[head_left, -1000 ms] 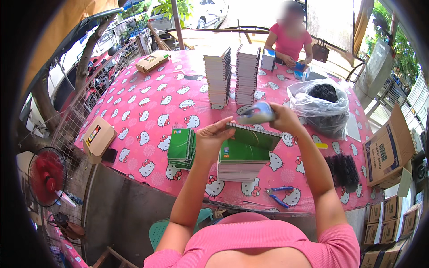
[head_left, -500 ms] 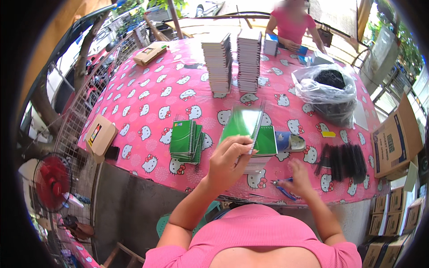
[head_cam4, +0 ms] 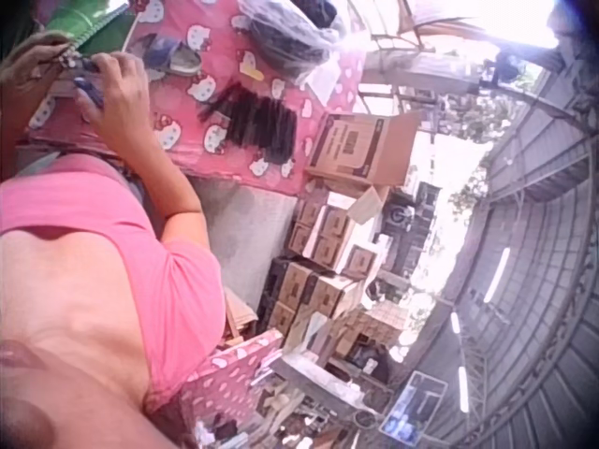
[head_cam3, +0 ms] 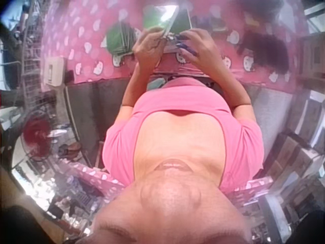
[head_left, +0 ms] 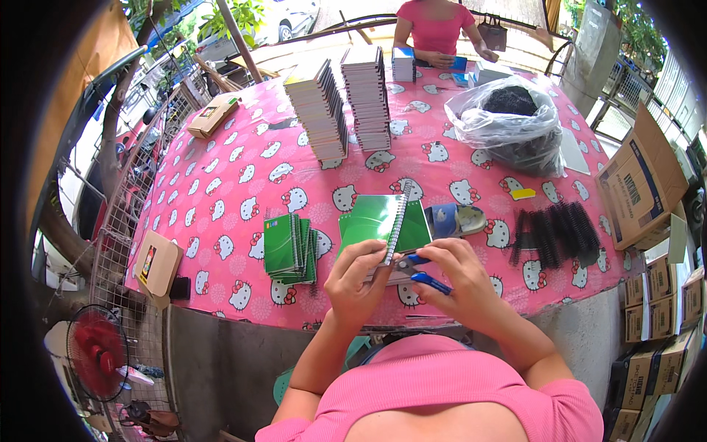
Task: The person assembles spiral notebooks by inserting wire coils into pre-punched holes in paper stacks and covers, then trims the excess wire with pliers.
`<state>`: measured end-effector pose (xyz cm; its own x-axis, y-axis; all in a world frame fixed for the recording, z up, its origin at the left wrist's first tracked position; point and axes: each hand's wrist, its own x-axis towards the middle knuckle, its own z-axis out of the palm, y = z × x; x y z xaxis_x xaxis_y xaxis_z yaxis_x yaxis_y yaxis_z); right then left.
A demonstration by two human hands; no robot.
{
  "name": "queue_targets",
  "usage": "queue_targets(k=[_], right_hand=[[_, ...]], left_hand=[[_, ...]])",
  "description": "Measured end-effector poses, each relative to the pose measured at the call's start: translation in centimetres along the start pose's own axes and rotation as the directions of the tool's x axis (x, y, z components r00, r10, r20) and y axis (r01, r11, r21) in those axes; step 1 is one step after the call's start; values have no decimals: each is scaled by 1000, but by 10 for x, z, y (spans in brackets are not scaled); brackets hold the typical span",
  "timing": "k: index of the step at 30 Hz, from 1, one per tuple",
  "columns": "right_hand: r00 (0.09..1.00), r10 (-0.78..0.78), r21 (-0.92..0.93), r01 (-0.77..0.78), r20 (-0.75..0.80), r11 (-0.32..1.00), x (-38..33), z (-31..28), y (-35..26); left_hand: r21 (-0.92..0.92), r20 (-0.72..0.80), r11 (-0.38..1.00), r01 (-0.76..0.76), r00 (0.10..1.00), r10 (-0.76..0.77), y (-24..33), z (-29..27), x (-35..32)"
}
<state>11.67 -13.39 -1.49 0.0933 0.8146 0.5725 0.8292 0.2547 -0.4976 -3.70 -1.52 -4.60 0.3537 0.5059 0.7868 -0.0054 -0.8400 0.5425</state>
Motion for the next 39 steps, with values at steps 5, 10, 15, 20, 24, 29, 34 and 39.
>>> queue_targets(k=[5,10,15,20,24,29,34,39], right_hand=[[747,293,612,-660,597,436,-2,4,15],[742,231,722,-669,630,176,-7,21,18],[830,402,354,-537,388,766,-61,18,43],[913,400,-190,-381,76,905,-132,63,122],[890,453,-465,-386,38,797,-141,68,125],[929,341,-389,-370,-144,843,-96,29,112],[957,200,-208,-243,-209,947,-30,11,105],[958,170,-221,-221,-229,950,-21,16,98]], left_hand=[[-5,45,991,-136,990,136,-6,-9,-1],[136,-104,976,-168,978,183,-13,-20,11],[-553,-711,786,276,335,-618,-93,-95,-3],[-215,-733,592,776,273,-623,-192,-121,-77],[170,-761,269,948,300,-575,-186,-103,-67],[50,-718,957,285,677,-164,-96,-121,-11],[197,-111,603,-773,593,797,64,-139,78],[92,98,439,-894,447,889,101,-124,105]])
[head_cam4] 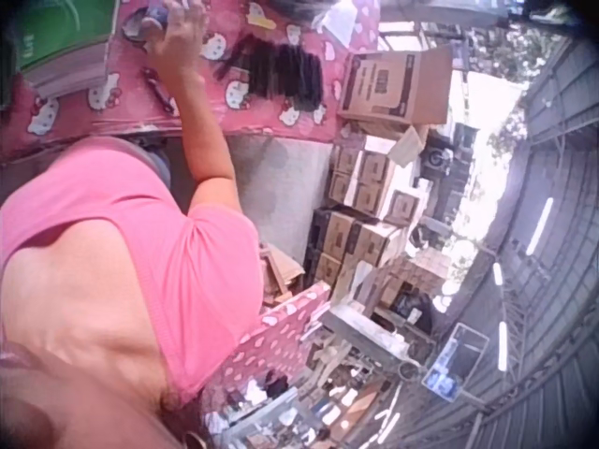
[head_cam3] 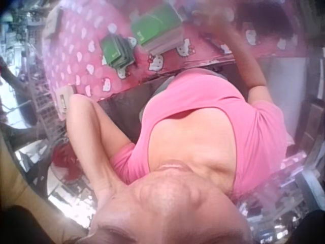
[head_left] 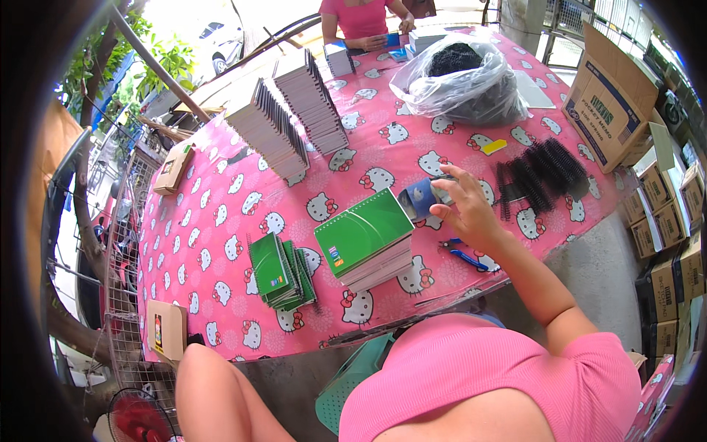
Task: The person assembles spiral notebooks by inserting wire coils into pre-punched holes in paper stacks and covers, then trims the excess wire with pliers.
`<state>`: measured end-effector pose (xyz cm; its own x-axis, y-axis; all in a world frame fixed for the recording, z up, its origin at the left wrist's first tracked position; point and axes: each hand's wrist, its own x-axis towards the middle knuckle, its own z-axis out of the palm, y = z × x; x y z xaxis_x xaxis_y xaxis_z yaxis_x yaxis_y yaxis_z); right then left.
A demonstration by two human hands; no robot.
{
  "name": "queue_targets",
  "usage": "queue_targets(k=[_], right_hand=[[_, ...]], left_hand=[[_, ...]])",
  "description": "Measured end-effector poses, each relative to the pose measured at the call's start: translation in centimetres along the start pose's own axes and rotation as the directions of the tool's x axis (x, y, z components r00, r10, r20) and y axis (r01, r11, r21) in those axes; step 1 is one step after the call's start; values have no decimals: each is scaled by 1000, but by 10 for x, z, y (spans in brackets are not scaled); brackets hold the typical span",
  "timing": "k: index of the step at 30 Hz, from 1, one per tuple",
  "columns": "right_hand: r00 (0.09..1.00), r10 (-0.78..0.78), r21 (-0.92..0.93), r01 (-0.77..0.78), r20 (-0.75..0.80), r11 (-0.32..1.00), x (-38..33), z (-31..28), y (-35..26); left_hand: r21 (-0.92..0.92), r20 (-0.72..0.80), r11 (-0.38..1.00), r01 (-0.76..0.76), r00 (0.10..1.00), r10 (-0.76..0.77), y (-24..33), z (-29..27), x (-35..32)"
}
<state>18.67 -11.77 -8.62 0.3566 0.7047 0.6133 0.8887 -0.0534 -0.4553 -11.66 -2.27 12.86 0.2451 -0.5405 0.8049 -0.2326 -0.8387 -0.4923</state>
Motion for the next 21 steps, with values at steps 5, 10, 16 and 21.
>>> queue_targets(k=[5,10,16,21], right_hand=[[1000,24,68,-24,-2,997,3,0,10],[998,67,117,-64,-18,991,2,-8,10],[983,151,311,-176,101,934,24,0,-14],[822,305,392,-513,481,764,48,17,-28]], left_hand=[[24,46,1000,0,999,-1,3,-12,9],[13,52,1000,-13,999,13,5,-15,14],[62,94,998,-20,995,14,11,-23,21],[61,98,998,-9,995,3,13,-21,27]])
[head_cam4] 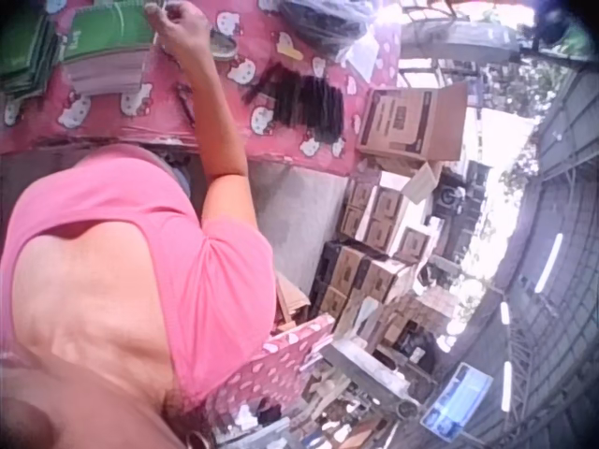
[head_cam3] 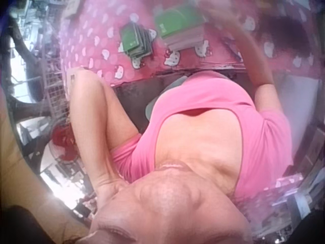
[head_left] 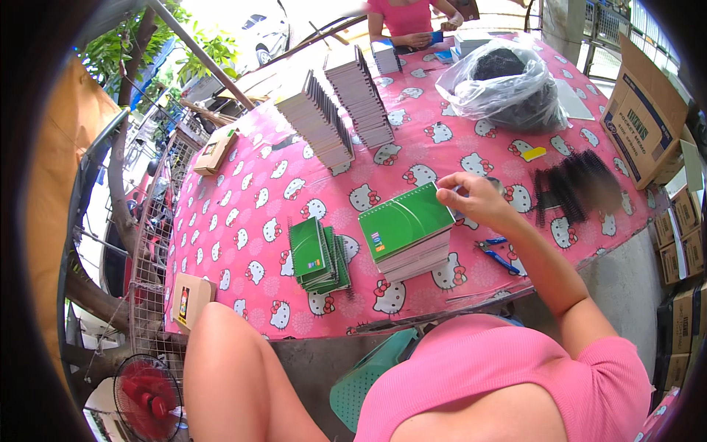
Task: The person assembles spiral notebooks by inserting wire coils into pre-punched holes in paper stacks and covers, then trims the excess wire with pliers.
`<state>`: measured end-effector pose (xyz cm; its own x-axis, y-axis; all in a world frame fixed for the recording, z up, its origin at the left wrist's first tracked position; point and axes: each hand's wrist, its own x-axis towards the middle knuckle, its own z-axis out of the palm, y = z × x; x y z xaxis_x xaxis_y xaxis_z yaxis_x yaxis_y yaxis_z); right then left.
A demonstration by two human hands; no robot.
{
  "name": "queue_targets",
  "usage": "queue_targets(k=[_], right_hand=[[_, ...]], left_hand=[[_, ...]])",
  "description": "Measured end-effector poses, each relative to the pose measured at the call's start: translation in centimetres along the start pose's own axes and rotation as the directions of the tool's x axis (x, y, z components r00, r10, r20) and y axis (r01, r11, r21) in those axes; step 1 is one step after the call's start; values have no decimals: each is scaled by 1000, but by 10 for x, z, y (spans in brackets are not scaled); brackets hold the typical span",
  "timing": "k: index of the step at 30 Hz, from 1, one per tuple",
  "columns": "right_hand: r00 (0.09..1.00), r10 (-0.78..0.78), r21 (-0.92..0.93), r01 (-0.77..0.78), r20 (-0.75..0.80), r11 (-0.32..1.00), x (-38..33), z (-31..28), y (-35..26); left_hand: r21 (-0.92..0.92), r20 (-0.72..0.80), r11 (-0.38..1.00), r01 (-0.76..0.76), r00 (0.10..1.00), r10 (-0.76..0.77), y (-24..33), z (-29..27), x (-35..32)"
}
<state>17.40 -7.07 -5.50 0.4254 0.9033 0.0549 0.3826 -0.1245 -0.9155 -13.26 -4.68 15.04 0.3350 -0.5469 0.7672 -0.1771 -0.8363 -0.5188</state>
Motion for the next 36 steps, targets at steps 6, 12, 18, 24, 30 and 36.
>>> queue_targets(k=[6,12,18,24,30,36], right_hand=[[995,63,155,-75,77,985,16,10,2],[976,-169,290,202,-136,935,11,-20,-21],[937,-338,188,348,-84,918,17,35,4],[939,-341,185,343,-45,921,6,43,-25],[890,-456,41,456,-10,889,1,29,-19],[786,12,-630,-503,-618,592,5,-132,176]], left_hand=[[28,-4,999,14,1000,-14,0,-4,4],[42,-253,990,131,960,-117,1,2,-19],[-89,-319,346,934,302,-898,13,110,-88],[-320,201,-16,947,51,-978,29,169,-159],[190,237,365,911,318,-918,14,176,-109],[-18,265,293,956,288,-920,-1,174,-100]])
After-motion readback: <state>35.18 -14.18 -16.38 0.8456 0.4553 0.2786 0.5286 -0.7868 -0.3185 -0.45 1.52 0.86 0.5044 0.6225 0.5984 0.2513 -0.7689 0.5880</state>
